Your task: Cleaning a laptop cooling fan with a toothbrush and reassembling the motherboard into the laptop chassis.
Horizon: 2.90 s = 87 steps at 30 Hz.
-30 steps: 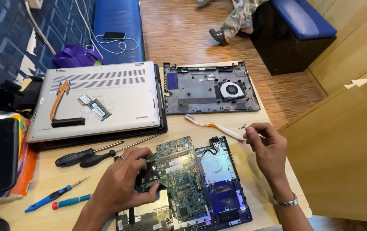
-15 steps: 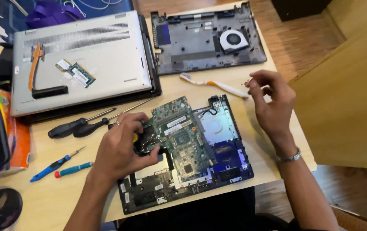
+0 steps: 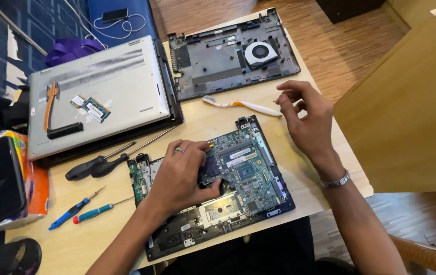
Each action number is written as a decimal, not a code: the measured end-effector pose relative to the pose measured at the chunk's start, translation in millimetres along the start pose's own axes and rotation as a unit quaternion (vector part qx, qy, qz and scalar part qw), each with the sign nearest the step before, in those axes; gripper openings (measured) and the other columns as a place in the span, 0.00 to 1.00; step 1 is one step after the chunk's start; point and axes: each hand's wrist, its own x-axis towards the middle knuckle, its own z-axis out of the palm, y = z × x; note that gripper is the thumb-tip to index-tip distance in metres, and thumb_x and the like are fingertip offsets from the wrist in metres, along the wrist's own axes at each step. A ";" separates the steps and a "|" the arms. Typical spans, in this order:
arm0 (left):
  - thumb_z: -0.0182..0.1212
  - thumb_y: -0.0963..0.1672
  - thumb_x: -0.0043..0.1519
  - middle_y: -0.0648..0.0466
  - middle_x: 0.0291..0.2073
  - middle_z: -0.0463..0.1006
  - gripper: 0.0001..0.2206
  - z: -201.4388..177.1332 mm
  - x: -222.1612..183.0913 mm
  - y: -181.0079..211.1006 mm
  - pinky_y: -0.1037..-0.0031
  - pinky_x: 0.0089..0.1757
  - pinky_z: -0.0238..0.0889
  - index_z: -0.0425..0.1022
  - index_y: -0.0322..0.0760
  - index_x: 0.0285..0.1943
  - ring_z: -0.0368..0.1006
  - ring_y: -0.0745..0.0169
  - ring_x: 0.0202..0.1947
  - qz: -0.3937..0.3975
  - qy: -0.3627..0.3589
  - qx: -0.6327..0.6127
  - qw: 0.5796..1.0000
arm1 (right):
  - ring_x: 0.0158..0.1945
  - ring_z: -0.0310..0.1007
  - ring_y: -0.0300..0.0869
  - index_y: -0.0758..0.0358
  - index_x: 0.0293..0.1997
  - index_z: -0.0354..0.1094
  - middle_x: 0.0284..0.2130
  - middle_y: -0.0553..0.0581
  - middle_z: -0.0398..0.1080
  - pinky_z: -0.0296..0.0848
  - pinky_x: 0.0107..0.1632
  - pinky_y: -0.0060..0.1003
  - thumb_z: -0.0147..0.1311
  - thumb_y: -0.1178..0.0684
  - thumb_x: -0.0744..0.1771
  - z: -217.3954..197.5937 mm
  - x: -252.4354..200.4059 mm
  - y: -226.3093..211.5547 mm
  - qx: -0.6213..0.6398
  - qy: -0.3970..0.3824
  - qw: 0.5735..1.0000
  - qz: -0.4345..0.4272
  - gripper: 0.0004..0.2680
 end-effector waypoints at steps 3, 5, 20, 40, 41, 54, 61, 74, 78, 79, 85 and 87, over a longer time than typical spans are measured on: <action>0.70 0.49 0.47 0.49 0.39 0.77 0.19 11.1 -3.8 -1.4 0.53 0.49 0.65 0.63 0.41 0.35 0.76 0.47 0.39 -0.005 -0.017 0.000 1.000 | 0.31 0.74 0.44 0.64 0.49 0.73 0.29 0.58 0.75 0.72 0.31 0.32 0.56 0.65 0.70 -0.7 0.5 -1.4 -0.006 0.003 1.000 0.002 0.05; 0.69 0.49 0.47 0.49 0.40 0.77 0.19 14.7 -5.1 -4.4 0.53 0.49 0.65 0.62 0.41 0.36 0.76 0.47 0.40 -0.003 -0.021 0.003 1.000 | 0.31 0.74 0.44 0.63 0.49 0.73 0.29 0.57 0.75 0.73 0.31 0.33 0.56 0.65 0.70 -1.3 0.8 -2.5 -0.009 0.000 1.000 0.000 0.05; 0.70 0.49 0.51 0.49 0.45 0.75 0.19 13.5 -6.6 -4.2 0.52 0.50 0.63 0.64 0.40 0.41 0.75 0.46 0.46 -0.013 -0.059 0.006 0.998 | 0.31 0.75 0.43 0.59 0.48 0.73 0.29 0.54 0.75 0.73 0.32 0.33 0.55 0.63 0.70 -1.8 2.3 -6.0 -0.018 -0.022 0.999 -0.014 0.05; 0.70 0.46 0.56 0.45 0.53 0.77 0.19 4.1 -11.2 -1.2 0.50 0.52 0.60 0.66 0.37 0.50 0.74 0.41 0.49 -0.035 -0.036 -0.047 0.998 | 0.39 0.77 0.58 0.73 0.46 0.76 0.33 0.66 0.76 0.78 0.40 0.50 0.61 0.63 0.63 -44.4 -26.1 -55.6 -0.104 -0.353 0.929 0.049 0.09; 0.70 0.45 0.56 0.44 0.53 0.76 0.19 3.1 -10.4 -0.1 0.50 0.52 0.61 0.66 0.36 0.50 0.73 0.40 0.49 -0.035 -0.034 -0.051 0.997 | 0.41 0.77 0.54 0.70 0.48 0.76 0.35 0.62 0.76 0.78 0.42 0.46 0.63 0.59 0.63 -45.5 -27.2 -52.8 -0.113 -0.371 0.920 0.048 0.10; 0.72 0.43 0.56 0.43 0.55 0.76 0.20 0.0 -6.9 3.6 0.50 0.52 0.62 0.65 0.35 0.51 0.72 0.38 0.49 -0.048 -0.031 -0.062 0.996 | 0.41 0.74 0.48 0.67 0.52 0.75 0.37 0.56 0.74 0.77 0.46 0.42 0.66 0.58 0.62 -44.1 -36.7 -35.3 -0.041 -0.390 0.916 0.086 0.15; 0.72 0.42 0.57 0.43 0.56 0.76 0.20 1.8 -2.7 2.6 0.49 0.53 0.62 0.64 0.36 0.51 0.71 0.37 0.50 -0.052 -0.019 -0.062 0.997 | 0.39 0.73 0.46 0.67 0.53 0.74 0.37 0.56 0.73 0.76 0.45 0.42 0.68 0.59 0.61 -43.7 -39.3 -29.6 -0.001 -0.366 0.925 0.103 0.16; 0.73 0.44 0.55 0.43 0.49 0.77 0.23 -1.9 -4.0 7.0 0.55 0.47 0.67 0.66 0.34 0.55 0.73 0.40 0.44 -0.054 -0.007 -0.036 0.998 | 0.41 0.71 0.46 0.67 0.58 0.72 0.39 0.58 0.72 0.74 0.43 0.43 0.61 0.63 0.64 -44.2 -38.4 -29.7 0.079 -0.351 0.924 0.127 0.16; 0.72 0.47 0.57 0.44 0.49 0.77 0.28 -9.8 -3.7 8.5 0.59 0.43 0.67 0.65 0.36 0.63 0.73 0.43 0.41 -0.041 -0.019 0.026 0.999 | 0.45 0.68 0.47 0.67 0.60 0.70 0.40 0.59 0.71 0.71 0.44 0.44 0.58 0.62 0.65 -44.1 -37.6 -33.5 0.107 -0.358 0.918 0.135 0.16; 0.72 0.47 0.57 0.44 0.49 0.77 0.28 -11.6 -3.1 11.6 0.59 0.43 0.67 0.65 0.36 0.63 0.73 0.43 0.41 -0.044 -0.015 0.028 0.999 | 0.45 0.68 0.47 0.67 0.60 0.70 0.40 0.59 0.71 0.71 0.44 0.44 0.58 0.62 0.65 -44.2 -38.8 -34.1 0.106 -0.361 0.917 0.131 0.16; 0.67 0.48 0.58 0.42 0.51 0.75 0.32 -19.6 -6.2 46.4 0.59 0.38 0.69 0.61 0.39 0.72 0.72 0.43 0.39 -0.092 -0.034 0.092 0.991 | 0.46 0.67 0.46 0.68 0.62 0.69 0.40 0.60 0.72 0.70 0.46 0.41 0.53 0.61 0.67 -36.7 -32.3 -42.1 0.105 -0.361 0.915 0.145 0.15; 0.69 0.49 0.64 0.34 0.57 0.71 0.39 -23.7 -4.7 63.2 0.52 0.37 0.69 0.44 0.46 0.79 0.74 0.36 0.40 -0.156 -0.114 0.073 0.978 | 0.48 0.68 0.40 0.61 0.65 0.67 0.42 0.55 0.67 0.67 0.51 0.34 0.47 0.50 0.70 -33.9 -27.3 -47.1 0.073 -0.379 0.909 0.160 0.16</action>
